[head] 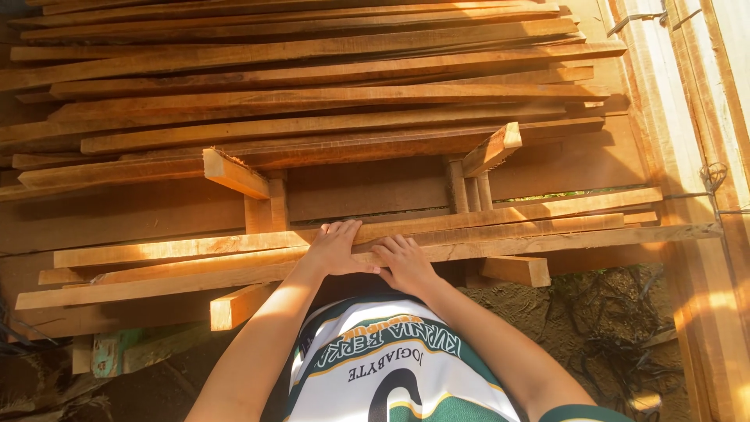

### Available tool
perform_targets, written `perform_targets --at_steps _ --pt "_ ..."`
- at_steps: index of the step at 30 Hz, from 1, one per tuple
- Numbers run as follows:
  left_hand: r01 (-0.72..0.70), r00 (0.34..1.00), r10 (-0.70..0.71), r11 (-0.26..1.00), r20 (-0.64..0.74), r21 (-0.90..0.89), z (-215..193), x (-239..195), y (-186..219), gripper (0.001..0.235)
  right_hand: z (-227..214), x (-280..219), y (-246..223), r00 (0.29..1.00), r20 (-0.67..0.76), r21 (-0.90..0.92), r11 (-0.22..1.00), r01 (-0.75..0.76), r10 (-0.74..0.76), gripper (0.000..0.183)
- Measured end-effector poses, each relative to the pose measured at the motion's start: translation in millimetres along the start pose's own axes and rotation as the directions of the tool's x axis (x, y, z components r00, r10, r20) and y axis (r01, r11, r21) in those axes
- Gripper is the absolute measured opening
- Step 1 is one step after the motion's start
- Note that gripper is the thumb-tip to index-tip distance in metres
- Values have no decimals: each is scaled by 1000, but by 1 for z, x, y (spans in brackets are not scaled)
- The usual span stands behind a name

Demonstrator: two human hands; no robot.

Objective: The person stacks thin wooden planks onto a wooden frame structure. They pick up planks from a pile and place them one by one onto the frame, aligning them carefully. The task involves repetitive handling of the wood pieces to build up a stack.

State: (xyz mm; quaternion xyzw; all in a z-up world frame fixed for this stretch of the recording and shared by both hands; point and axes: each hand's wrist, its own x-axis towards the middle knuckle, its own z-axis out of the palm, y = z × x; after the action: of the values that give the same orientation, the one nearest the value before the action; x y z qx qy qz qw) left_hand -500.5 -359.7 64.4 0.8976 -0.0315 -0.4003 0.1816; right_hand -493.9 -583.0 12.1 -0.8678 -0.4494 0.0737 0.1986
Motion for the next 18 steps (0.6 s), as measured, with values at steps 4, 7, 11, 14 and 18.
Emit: perform_targets --at_steps 4,7,11,14,18 --pt "8 1000 -8 1000 -20 7 0 -1 -2 131 10 2 -1 999 -46 -28 1000 -8 7 47" --pt "1 1000 -1 1000 -20 -15 -2 -9 2 118 12 -2 -2 998 -65 -16 1000 -12 11 44" --pt "-5 998 -2 995 -64 -98 3 -2 -3 103 9 1 -1 995 -100 -31 999 13 -16 46" --pt "-8 997 1 995 -81 -97 14 8 -10 99 12 1 1 996 -94 -31 999 9 -12 48" --pt "-7 996 -2 994 -88 -105 15 10 -13 91 6 2 -3 997 -73 -7 1000 -1 1 47"
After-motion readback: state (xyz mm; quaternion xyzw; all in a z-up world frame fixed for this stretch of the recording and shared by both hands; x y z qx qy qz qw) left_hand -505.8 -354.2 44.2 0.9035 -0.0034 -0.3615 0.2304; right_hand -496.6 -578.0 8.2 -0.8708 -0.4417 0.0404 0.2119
